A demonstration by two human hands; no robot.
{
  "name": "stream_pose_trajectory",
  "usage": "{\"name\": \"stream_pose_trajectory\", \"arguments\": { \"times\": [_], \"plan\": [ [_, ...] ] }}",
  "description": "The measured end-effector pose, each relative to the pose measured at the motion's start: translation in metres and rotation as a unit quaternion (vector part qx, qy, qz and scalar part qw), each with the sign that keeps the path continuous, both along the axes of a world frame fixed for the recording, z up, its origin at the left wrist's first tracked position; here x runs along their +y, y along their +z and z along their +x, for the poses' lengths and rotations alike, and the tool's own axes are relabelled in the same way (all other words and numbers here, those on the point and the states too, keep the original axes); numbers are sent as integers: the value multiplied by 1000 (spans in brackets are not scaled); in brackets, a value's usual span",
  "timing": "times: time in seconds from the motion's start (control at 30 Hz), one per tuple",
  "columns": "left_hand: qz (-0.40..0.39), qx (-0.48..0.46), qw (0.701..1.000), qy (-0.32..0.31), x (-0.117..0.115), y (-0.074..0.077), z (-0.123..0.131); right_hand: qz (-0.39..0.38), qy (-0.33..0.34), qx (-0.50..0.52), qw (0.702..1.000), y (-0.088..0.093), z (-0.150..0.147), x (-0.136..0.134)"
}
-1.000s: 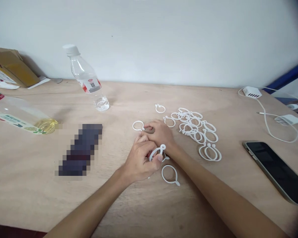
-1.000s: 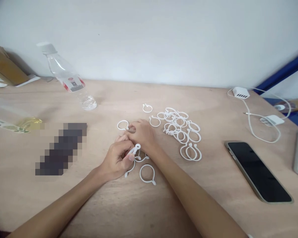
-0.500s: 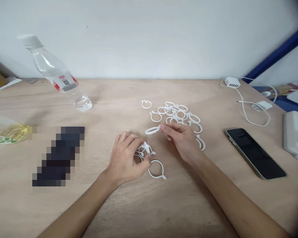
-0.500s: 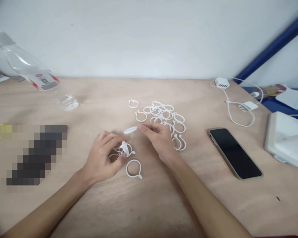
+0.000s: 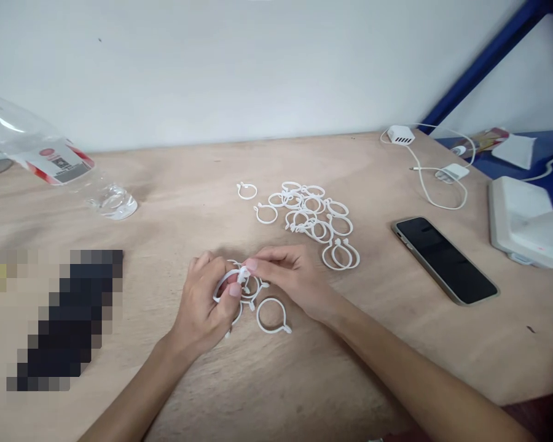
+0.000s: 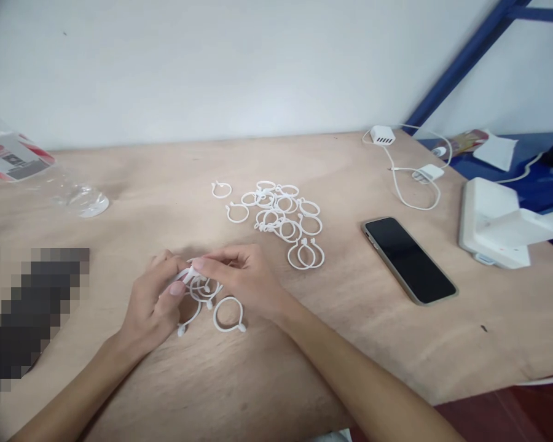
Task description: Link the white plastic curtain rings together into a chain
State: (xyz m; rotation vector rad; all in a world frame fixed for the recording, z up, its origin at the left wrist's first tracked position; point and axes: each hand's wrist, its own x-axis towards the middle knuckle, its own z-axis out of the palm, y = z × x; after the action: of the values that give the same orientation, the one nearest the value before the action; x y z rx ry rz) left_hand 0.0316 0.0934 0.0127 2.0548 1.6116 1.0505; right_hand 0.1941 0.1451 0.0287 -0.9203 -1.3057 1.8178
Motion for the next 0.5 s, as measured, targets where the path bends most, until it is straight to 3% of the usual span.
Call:
{"name": "stream_pose_trajectory", "arguments": {
  "times": [0.2, 0.5],
  "plan": [
    [-11, -29, 999, 6, 1, 0, -2, -6, -55, -27, 998, -4, 3, 6],
    [-34, -22, 999, -18, 2, -2, 0, 80, -18, -57, 995, -7, -8, -6]
  ]
}}
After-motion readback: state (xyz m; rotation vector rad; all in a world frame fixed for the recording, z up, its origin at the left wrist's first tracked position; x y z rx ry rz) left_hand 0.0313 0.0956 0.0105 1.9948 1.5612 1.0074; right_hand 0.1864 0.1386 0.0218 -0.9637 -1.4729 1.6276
